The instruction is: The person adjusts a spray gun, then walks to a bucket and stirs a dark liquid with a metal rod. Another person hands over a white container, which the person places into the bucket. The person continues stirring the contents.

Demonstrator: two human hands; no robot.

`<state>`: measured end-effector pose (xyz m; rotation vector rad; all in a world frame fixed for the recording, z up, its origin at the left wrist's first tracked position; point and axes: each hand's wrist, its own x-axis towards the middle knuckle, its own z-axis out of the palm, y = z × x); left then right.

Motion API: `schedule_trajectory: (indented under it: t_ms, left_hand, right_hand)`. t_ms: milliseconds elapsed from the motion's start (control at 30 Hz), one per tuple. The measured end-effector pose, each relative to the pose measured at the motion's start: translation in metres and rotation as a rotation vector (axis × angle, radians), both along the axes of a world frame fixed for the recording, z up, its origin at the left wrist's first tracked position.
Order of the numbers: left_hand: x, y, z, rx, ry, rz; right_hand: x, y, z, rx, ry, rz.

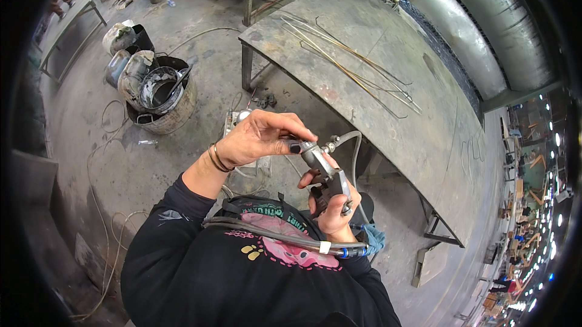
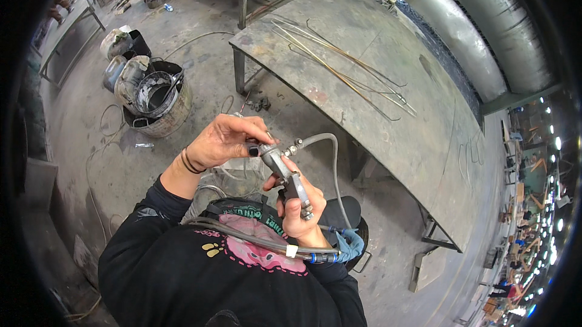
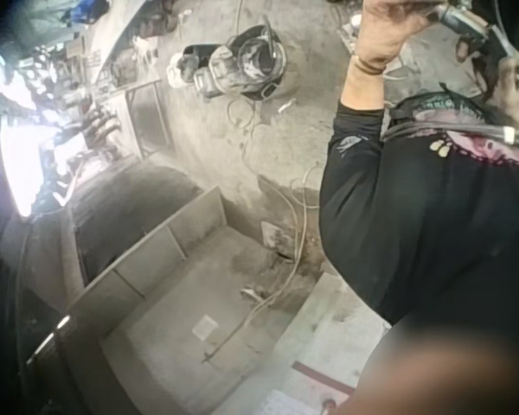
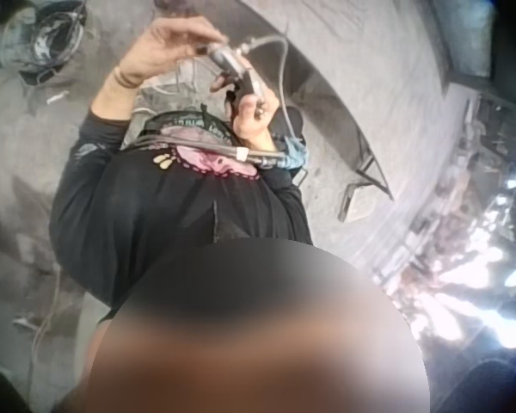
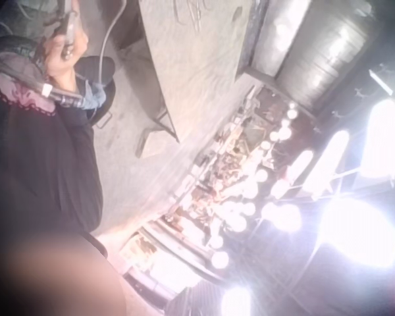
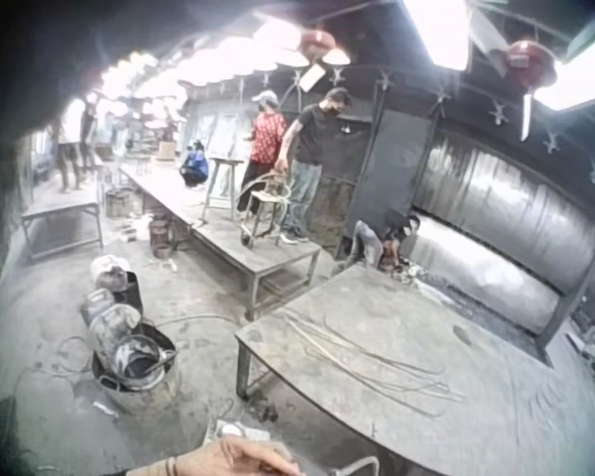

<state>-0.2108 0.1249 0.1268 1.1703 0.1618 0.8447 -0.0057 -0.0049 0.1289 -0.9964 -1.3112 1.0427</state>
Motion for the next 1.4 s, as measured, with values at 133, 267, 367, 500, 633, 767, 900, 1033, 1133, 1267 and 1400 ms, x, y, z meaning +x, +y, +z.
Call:
schedule_trajectory:
  t_ms: [133,267,367,500,633,767,900,1033,1133,1267,1400]
  left_hand:
    - [0.0,-0.002,-0.001,-0.098,-0.152,-0.09]
    - [0.0,-0.005,-0.002,-0.262,-0.218,-0.11]
    - [-0.002,-0.005,-0.004,-0.146,0.096,0.035]
    - [-0.007,-0.006,-0.01,-0.119,-0.064,-0.057]
    - [-0.006,-0.008,-0.017,-0.105,0.016,0.054]
    - [-0.002,-0.011,-0.021,0.059,0.132,0.043]
    - [0.005,-0.011,-0.02,0.022,-0.068,0.037]
    - [0.01,-0.01,-0.018,-0.05,0.215,0.021]
    - [0.014,-0.007,-0.018,-0.024,0.082,-0.04]
    - [0.023,-0.01,-0.023,-0.138,0.027,-0.012]
    - [0.028,-0.009,-0.029,-0.182,0.086,-0.069]
  right_hand:
    - [-0.005,-0.002,-0.006,0.01,0.075,-0.016]
    - [-0.007,-0.002,-0.008,0.0,0.078,0.008]
    - [-0.008,-0.004,-0.008,0.007,0.059,0.01]
    - [-0.009,-0.008,-0.008,-0.02,0.093,0.015]
    - [-0.008,-0.01,-0.011,-0.011,0.078,0.011]
    - [-0.006,-0.01,-0.014,0.004,0.082,0.007]
    - [-0.002,-0.01,-0.017,0.013,0.088,0.003]
    - [0.001,-0.01,-0.02,-0.003,0.079,-0.048]
    - [0.003,-0.011,-0.022,-0.003,0.069,-0.069]
    - [0.006,-0.011,-0.023,-0.006,0.056,-0.089]
    - [0.007,-0.01,-0.023,-0.011,0.066,-0.09]
